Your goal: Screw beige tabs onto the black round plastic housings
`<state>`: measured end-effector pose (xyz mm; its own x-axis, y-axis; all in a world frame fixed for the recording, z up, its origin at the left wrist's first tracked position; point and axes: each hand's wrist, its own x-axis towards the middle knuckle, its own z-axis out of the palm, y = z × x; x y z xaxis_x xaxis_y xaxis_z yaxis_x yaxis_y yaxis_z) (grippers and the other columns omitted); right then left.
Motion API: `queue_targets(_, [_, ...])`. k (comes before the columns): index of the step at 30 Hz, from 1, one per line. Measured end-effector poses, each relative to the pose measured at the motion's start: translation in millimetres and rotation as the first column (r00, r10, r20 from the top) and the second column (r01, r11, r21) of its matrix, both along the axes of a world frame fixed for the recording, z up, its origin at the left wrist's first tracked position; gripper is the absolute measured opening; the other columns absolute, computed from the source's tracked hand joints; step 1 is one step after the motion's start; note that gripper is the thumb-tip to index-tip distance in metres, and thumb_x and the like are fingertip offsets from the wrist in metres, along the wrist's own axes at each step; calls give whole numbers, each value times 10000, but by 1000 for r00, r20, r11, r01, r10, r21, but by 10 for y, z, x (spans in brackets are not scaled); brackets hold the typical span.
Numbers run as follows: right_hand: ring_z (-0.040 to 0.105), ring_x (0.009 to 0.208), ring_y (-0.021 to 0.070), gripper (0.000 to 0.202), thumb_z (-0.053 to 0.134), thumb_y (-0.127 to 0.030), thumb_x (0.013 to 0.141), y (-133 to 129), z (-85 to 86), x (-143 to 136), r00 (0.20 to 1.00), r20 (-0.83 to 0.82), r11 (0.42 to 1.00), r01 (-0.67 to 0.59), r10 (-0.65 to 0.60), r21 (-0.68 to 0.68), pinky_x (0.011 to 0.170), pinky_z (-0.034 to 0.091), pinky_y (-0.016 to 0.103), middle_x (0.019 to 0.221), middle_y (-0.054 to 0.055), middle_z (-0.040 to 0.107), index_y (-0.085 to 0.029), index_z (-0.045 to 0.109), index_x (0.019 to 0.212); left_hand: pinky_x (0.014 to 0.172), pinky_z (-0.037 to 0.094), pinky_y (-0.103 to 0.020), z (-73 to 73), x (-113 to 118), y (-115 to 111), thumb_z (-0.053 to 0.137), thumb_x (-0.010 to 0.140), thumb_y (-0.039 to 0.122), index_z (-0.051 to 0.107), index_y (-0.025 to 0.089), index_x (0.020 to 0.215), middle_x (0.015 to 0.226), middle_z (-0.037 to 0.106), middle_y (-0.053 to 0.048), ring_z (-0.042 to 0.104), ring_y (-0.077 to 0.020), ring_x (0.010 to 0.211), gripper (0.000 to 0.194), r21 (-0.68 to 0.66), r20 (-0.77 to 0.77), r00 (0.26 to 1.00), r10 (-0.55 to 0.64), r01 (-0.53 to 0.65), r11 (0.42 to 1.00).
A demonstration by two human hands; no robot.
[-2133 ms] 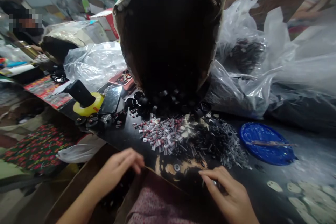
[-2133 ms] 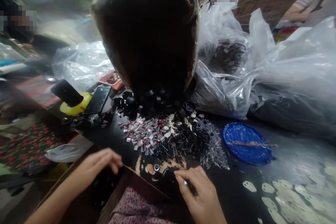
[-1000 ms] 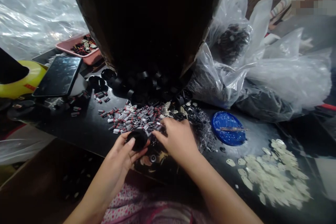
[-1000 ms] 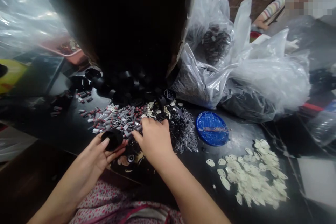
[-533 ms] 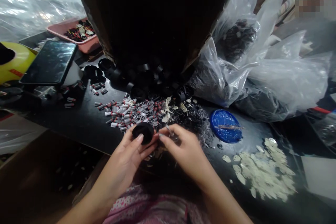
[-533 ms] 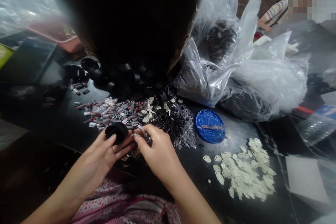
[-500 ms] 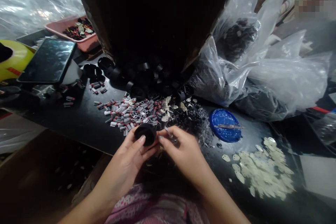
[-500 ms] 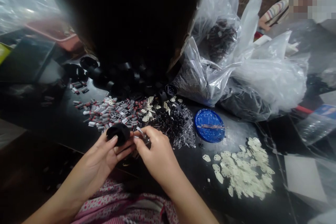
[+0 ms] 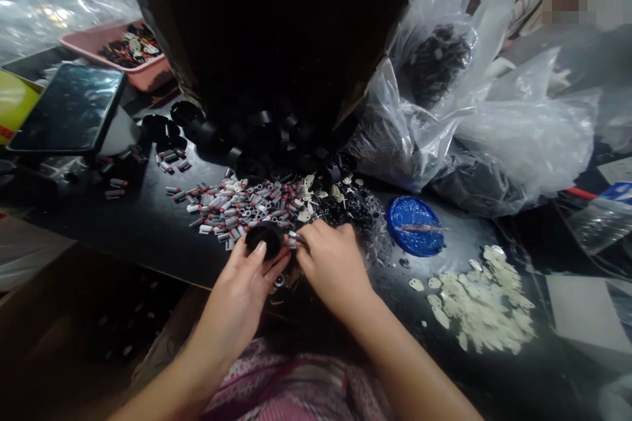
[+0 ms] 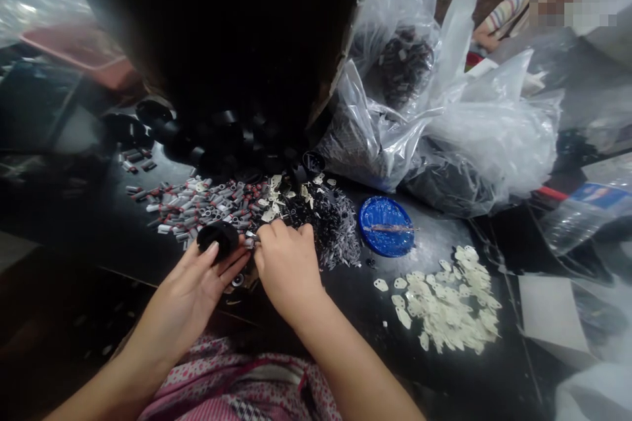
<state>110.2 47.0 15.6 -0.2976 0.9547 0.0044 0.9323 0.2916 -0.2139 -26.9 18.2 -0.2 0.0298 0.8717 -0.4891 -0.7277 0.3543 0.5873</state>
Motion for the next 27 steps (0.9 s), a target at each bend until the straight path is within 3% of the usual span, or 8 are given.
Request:
queue_targets(2, [614, 780, 228, 75, 552, -173, 866, 0, 12, 33, 995, -95, 1000, 17, -19, -15, 763, 379, 394, 849, 55, 656, -164, 622, 840, 955, 519, -373, 1, 25, 28, 635, 854, 213, 667, 229, 1027, 1068, 724, -33, 665, -193, 1012, 177, 13, 9, 1000, 10, -10, 1000])
queue_targets(4, [620, 804, 206, 42, 585, -185, 850, -32, 36, 93, 946, -311, 995, 75, -93, -70, 760, 399, 356, 856, 39, 669, -175, 626, 853, 944, 525, -355, 2, 34, 40, 634, 855, 208, 668, 224, 1029, 1038, 734, -35, 673, -185, 996, 178, 8, 3, 1000, 14, -14, 1000])
queue_targets(6, [626, 781, 173, 48, 604, -225, 851, -85, 62, 151, 819, -535, 976, 134, -206, -170, 723, 422, 303, 827, 12, 686, -197, 636, 872, 938, 529, -346, -2, 35, 32, 639, 851, 207, 673, 218, 1015, 1007, 741, -33, 680, -181, 979, 167, 5, -6, 1000, 17, -17, 1000])
queue_targets(8, [623, 728, 153, 71, 605, -269, 861, -141, 80, 185, 715, -641, 957, 160, -280, -241, 687, 433, 277, 781, -8, 697, -218, 652, 875, 938, 529, -337, -15, 40, 10, 641, 850, 214, 676, 212, 991, 999, 742, -33, 681, -179, 977, 145, 17, -20, 1000, 11, -11, 1000])
queue_targets(15, [607, 743, 167, 65, 603, -229, 874, -230, 113, 177, 807, -564, 983, 178, -175, -50, 731, 410, 297, 796, 5, 712, -205, 655, 844, 944, 523, -314, -39, 83, -42, 646, 845, 233, 667, 235, 999, 1014, 724, -9, 673, -171, 995, 155, 62, -90, 996, 3, 3, 998])
queue_targets(18, [617, 745, 155, 44, 610, -220, 876, -252, 126, 189, 793, -589, 984, 173, -158, -30, 730, 405, 285, 802, -5, 710, -205, 649, 861, 944, 522, -319, -10, 95, -44, 647, 842, 246, 664, 238, 994, 1029, 724, -18, 673, -176, 993, 153, 54, -104, 995, 5, 0, 999])
queue_targets(23, [601, 759, 175, 72, 589, -202, 890, -262, 119, 204, 863, -496, 992, 123, -95, 23, 734, 380, 308, 814, 24, 706, -179, 655, 870, 961, 512, -316, 22, 128, -65, 667, 828, 262, 667, 256, 1022, 1074, 723, -6, 666, -179, 1029, 194, 51, -174, 985, -7, 16, 999])
queue_targets(27, [626, 767, 146, 57, 636, -245, 868, -250, 142, 189, 777, -591, 976, 187, -216, -111, 746, 393, 281, 814, -10, 714, -197, 662, 853, 891, 547, -261, 37, 114, -127, 675, 816, 321, 672, 274, 1015, 1009, 747, 7, 681, -181, 1002, 204, 50, -238, 971, -33, 47, 998])
